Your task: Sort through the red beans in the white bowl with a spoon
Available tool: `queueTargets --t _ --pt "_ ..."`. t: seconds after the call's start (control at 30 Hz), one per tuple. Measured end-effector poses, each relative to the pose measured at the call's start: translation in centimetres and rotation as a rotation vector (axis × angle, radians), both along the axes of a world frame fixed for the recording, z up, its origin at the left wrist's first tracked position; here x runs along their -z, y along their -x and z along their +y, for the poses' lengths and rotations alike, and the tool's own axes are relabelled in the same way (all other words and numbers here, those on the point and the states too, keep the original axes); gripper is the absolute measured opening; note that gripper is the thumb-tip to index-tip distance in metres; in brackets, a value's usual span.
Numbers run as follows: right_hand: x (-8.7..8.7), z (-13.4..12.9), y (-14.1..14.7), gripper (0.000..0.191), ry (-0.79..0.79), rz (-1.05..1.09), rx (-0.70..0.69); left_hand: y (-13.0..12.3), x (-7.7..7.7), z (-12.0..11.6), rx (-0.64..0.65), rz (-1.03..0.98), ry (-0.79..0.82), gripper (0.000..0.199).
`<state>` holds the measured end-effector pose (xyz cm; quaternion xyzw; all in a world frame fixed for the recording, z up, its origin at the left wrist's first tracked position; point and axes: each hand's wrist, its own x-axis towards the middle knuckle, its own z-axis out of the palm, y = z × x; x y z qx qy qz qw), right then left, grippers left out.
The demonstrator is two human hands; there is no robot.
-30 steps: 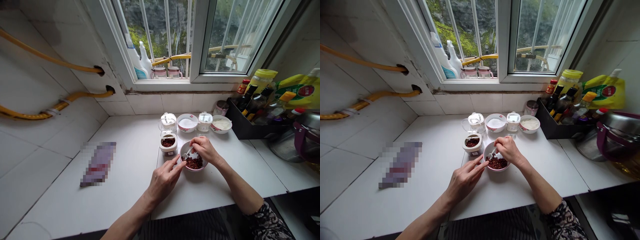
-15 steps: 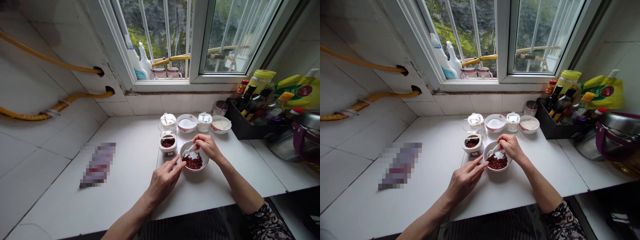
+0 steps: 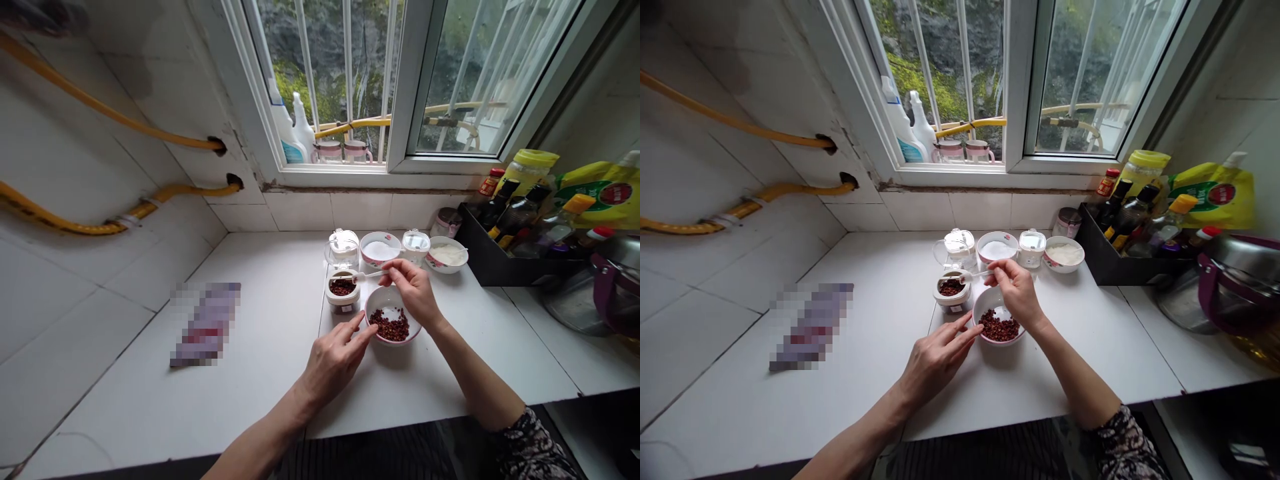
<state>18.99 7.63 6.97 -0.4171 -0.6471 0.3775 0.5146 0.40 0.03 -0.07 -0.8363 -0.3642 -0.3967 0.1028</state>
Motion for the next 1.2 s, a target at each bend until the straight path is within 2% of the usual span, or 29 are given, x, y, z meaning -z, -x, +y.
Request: queueTargets --t 0.17,0.27,0.37,0.47,0.6,0.7,0.87,1.2 --pt "-0.2 -1.1 1.4 0.018 -0.518 -0.412 -0.042 -0.1 -0.1 0.0 -0.007 0.009 0.001 0.027" --pt "-0.6 -1.3 0.4 0.018 -0.648 -0.453 0.000 -0.1 -0.2 -0.1 -0.005 0.013 0.005 0.028" --pt "-0.7 -1.0 -1.6 0.016 -0.570 -0.427 0.140 0.0 -0.1 -0.1 -0.001 0.009 0.014 0.028" --pt "-0.2 -0.4 -3.2 0.018 -0.424 -0.567 0.203 0.1 0.0 -0.1 0.005 0.000 0.024 0.027" --pt "1.0 0.1 -3.4 0.020 -0.321 -0.735 0.163 0.1 0.0 -0.1 0.006 0.003 0.025 0.027" --pt "1.7 0.1 -2.6 0.020 -0.284 -0.767 0.105 0.1 -0.2 -0.1 0.011 0.006 0.024 0.028" --pt "1.9 0.1 -2.2 0.022 -0.135 -0.608 0.030 0.1 -0.3 -0.1 0.012 0.007 0.023 0.027" --pt "1.0 0.3 -2.7 0.015 0.130 -0.243 0.039 0.1 -0.1 -0.1 0.006 0.002 0.024 0.028"
